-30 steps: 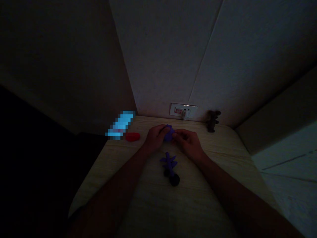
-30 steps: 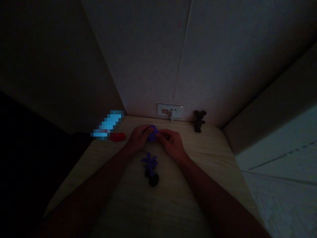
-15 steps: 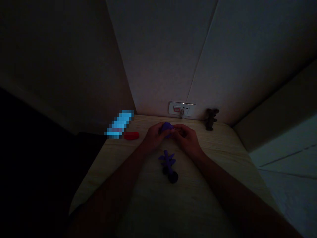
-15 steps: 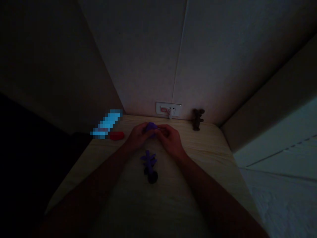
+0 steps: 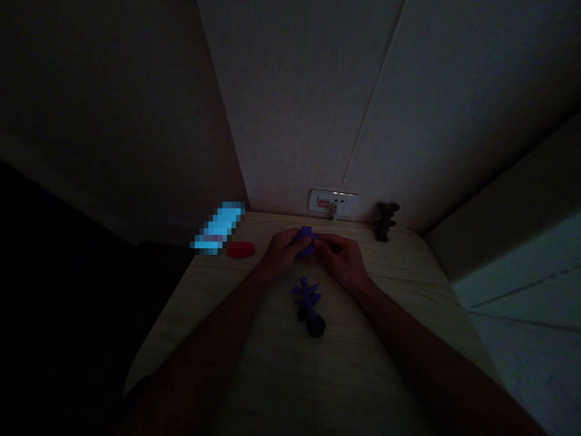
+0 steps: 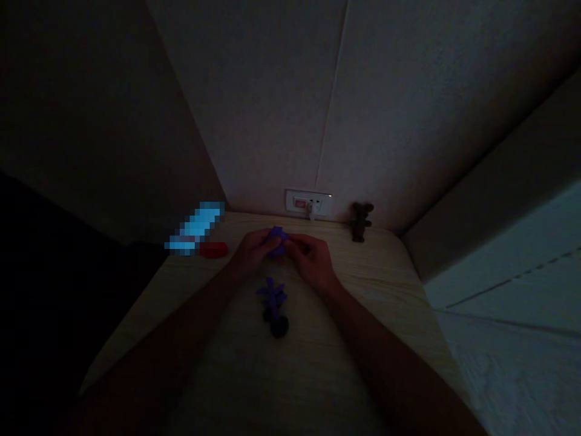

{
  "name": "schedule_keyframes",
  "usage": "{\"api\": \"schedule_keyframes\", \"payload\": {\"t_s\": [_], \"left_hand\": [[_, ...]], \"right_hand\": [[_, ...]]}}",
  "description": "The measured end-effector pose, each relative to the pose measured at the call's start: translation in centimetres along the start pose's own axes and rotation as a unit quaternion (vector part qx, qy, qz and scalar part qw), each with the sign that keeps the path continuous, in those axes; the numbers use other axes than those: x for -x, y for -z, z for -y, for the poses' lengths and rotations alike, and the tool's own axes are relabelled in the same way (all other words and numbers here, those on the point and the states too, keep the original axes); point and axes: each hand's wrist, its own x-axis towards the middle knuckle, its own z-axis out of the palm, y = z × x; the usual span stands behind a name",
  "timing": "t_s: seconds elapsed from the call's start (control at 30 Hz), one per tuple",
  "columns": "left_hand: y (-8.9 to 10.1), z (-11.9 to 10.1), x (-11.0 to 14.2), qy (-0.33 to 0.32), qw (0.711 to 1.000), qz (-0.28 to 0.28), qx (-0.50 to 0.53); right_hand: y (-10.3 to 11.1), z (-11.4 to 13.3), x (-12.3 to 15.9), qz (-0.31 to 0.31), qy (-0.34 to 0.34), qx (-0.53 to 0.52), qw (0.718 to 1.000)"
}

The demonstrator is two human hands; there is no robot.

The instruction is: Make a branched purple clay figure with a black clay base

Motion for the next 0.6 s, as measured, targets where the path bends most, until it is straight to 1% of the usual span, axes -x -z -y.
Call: {"api": "schedule_keyframes", "payload": {"t_s": [0.1, 0.2, 0.33, 0.4, 0.47, 0.57, 0.6], "left_hand": [[-0.16, -0.29, -0.01, -0.006, 0.999, 0.004, 0.031], [-0.24, -0.46, 0.02, -0.033, 0.999, -0.017, 0.003], [-0.17, -0.38, 0.01, -0.035, 0.999, -0.023, -0.025], [-0.1, -0.35, -0.04, -0.044, 0.997, -0.029, -0.049], [-0.04, -0.42, -0.06, -0.052, 0.995, -0.039, -0.073], [-0.05, -0.67, 0.04, -0.06, 0.993, -0.033, -0.092], [-0.07, -0.76, 0.09, -0.053, 0.994, -0.025, -0.093]], "right_hand": [[0.1, -0.07, -0.09, -0.016, 0.02, 0.018, 1.0], [0.17, 0.07, -0.1, -0.022, 0.035, 0.014, 0.999], [0.17, 0.12, -0.06, -0.014, 0.015, -0.017, 1.0], [0.14, 0.09, -0.06, -0.016, 0.003, -0.012, 1.0], [0.1, 0.16, -0.01, -0.02, 0.007, 0.004, 1.0], [-0.01, 0.58, 0.19, -0.04, 0.003, 0.012, 0.999], [-0.06, 0.78, 0.26, -0.04, -0.004, 0.016, 0.999]]}}
